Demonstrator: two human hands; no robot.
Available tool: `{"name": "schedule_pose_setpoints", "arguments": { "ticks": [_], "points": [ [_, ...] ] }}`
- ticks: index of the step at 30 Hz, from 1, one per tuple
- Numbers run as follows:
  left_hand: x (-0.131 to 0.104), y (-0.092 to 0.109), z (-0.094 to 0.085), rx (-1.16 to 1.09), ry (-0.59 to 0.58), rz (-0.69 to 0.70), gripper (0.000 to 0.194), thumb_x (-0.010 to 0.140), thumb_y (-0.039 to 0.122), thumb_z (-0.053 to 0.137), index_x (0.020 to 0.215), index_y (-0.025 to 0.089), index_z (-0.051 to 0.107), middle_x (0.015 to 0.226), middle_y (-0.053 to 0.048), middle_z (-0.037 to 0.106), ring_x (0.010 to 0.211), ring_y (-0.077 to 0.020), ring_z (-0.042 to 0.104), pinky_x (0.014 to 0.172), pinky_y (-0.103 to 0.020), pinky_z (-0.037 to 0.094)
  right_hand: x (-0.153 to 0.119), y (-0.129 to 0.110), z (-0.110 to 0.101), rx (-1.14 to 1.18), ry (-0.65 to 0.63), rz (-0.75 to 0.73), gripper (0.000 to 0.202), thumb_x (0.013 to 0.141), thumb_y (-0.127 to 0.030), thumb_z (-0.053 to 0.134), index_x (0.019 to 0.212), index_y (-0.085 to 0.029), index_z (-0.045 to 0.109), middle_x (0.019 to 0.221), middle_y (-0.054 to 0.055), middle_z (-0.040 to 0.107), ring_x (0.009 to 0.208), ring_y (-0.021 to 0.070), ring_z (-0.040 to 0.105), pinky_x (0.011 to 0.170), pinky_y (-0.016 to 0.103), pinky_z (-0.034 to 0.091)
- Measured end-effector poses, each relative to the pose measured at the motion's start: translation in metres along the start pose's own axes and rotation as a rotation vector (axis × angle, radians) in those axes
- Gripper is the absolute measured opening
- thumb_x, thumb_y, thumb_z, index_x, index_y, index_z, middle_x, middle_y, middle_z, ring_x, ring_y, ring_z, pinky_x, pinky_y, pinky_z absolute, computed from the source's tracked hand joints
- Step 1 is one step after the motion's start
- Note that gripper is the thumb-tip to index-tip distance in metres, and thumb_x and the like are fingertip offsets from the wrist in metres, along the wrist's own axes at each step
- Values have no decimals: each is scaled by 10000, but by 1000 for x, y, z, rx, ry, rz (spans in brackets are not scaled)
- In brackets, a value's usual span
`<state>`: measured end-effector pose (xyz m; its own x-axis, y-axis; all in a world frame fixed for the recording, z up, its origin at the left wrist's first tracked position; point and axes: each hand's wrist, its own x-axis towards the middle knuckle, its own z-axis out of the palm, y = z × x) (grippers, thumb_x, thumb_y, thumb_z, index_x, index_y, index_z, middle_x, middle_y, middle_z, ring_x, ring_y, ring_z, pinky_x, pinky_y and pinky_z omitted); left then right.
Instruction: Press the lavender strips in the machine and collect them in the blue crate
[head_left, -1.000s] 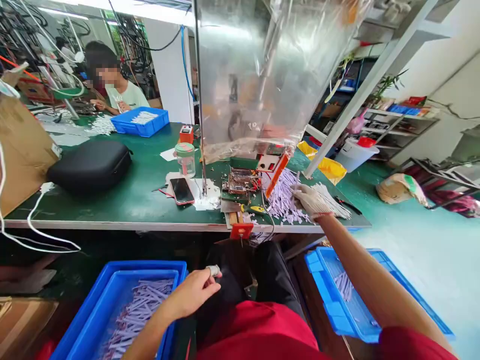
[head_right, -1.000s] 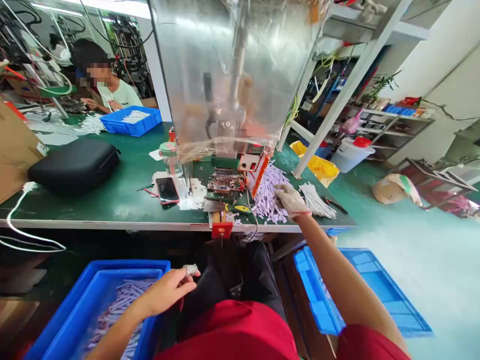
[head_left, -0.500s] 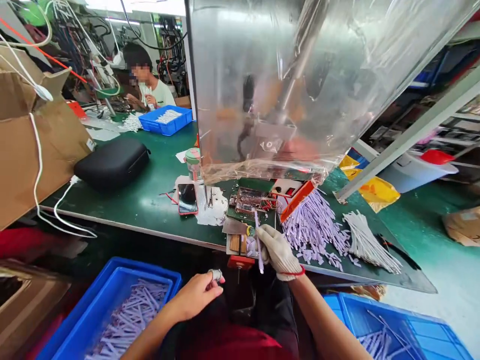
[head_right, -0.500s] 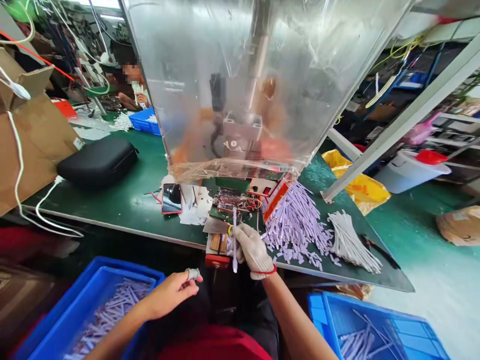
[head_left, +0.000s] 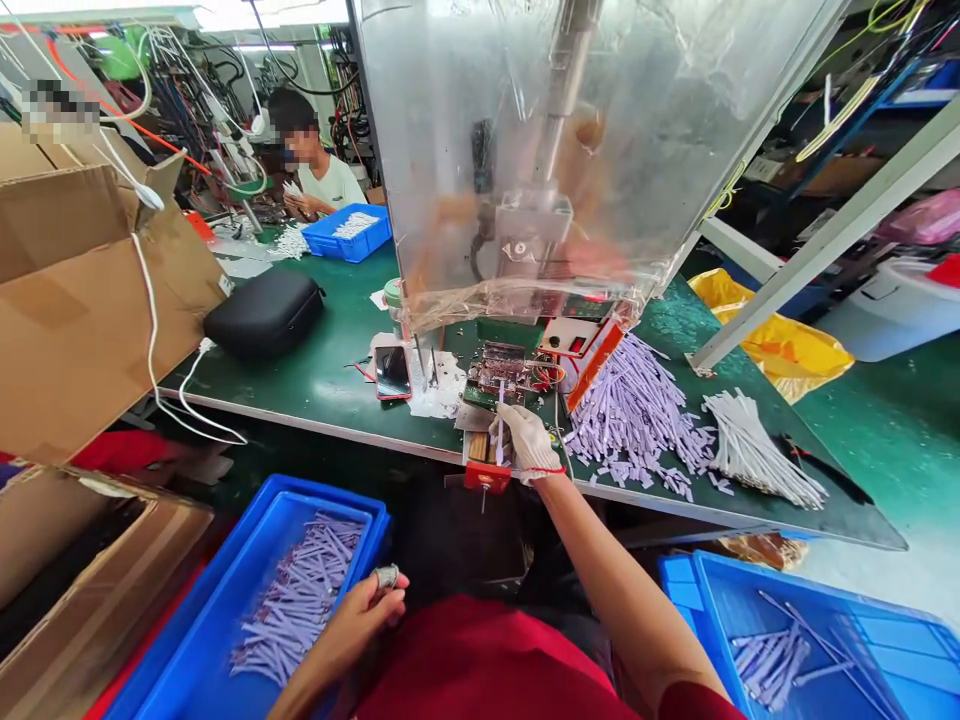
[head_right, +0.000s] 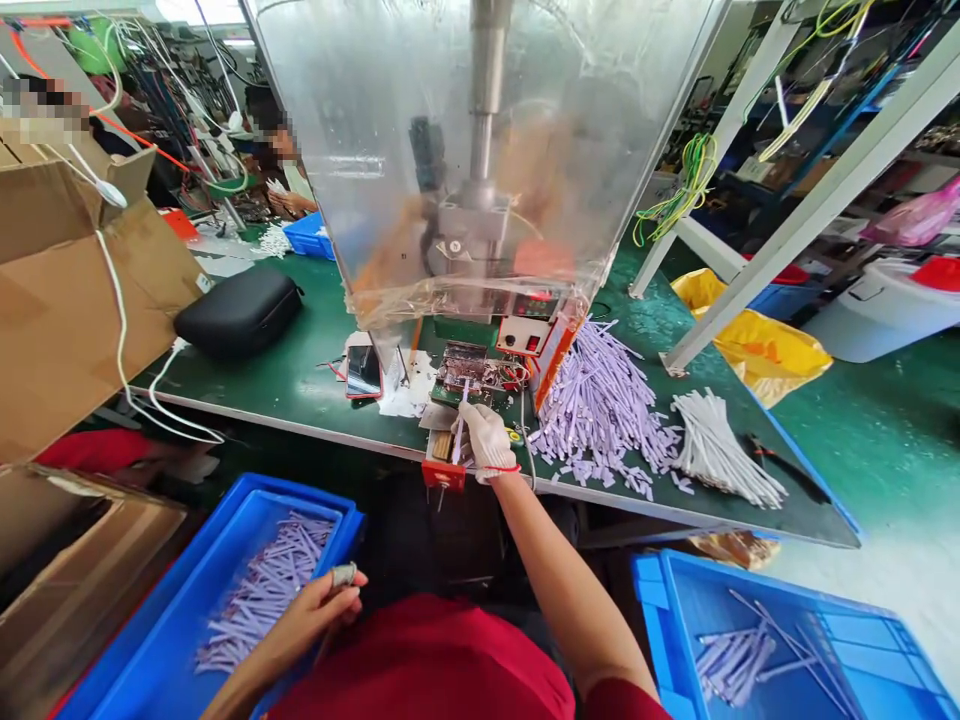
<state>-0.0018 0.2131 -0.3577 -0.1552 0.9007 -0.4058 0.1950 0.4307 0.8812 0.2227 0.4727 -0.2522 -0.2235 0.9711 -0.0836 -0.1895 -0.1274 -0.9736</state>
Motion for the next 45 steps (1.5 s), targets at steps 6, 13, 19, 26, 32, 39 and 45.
{"name": "schedule_pose_setpoints", "arguments": {
  "ticks": [6, 13, 19, 26, 32, 39, 45],
  "points": [
    [40, 63, 7, -20, 48, 108, 500, 797, 594, 637, 1034, 155, 676, 811, -65, 717, 778, -209, 675, 746, -333, 502, 3, -6, 1, -11, -13, 15, 374, 791, -504, 631, 613, -177, 601, 534, 23, 621, 358, 113, 509, 311, 210, 367],
    [70, 112, 25, -68, 38, 238, 432, 860, 534, 596, 1049, 151, 660, 799, -57, 703, 765, -195, 676, 735, -318, 519, 9, -4, 4, 60, -21, 62, 366, 774, -512, 641, 620, -182, 604, 574, 33, 662, 346, 115, 497, 295, 226, 360],
    [74, 118, 20, -66, 45, 244, 414, 877, 509, 587, 1057, 143, 662, 798, -60, 699, 765, -195, 670, 741, -325, 523, 7, -6, 7, 46, -16, 85, 385, 769, -522, 657, 614, -174, 604, 545, 34, 648, 337, 114, 496, 299, 221, 363],
    [73, 116, 16, -86, 72, 232, 411, 866, 507, 618, 1046, 142, 682, 796, -65, 709, 759, -200, 672, 723, -322, 518, 9, -8, 9, 47, 6, 74, 364, 769, -500, 645, 614, -172, 613, 541, 35, 638, 371, 119, 525, 328, 215, 375],
    [78, 127, 20, -140, 57, 233, 424, 830, 508, 674, 1017, 129, 705, 775, -71, 717, 729, -198, 678, 691, -310, 525, 11, -7, 10, 48, 11, 80, 354, 754, -495, 621, 595, -179, 594, 546, 34, 637, 354, 112, 515, 306, 208, 362],
    [99, 168, 26, -216, 0, 282, 428, 800, 482, 727, 1023, 117, 718, 851, -96, 748, 806, -230, 707, 772, -358, 564, 11, -7, 11, 32, 11, 71, 376, 805, -498, 606, 612, -177, 583, 483, 8, 577, 343, 110, 498, 313, 205, 369],
    [124, 206, 45, -344, -77, 247, 597, 709, 443, 818, 1189, 112, 686, 1120, -142, 745, 1000, -276, 703, 939, -419, 544, -1, -6, -6, -110, -75, 35, 324, 849, -528, 608, 812, -206, 609, 572, -15, 627, 412, 122, 556, 380, 210, 420]
  ]
}}
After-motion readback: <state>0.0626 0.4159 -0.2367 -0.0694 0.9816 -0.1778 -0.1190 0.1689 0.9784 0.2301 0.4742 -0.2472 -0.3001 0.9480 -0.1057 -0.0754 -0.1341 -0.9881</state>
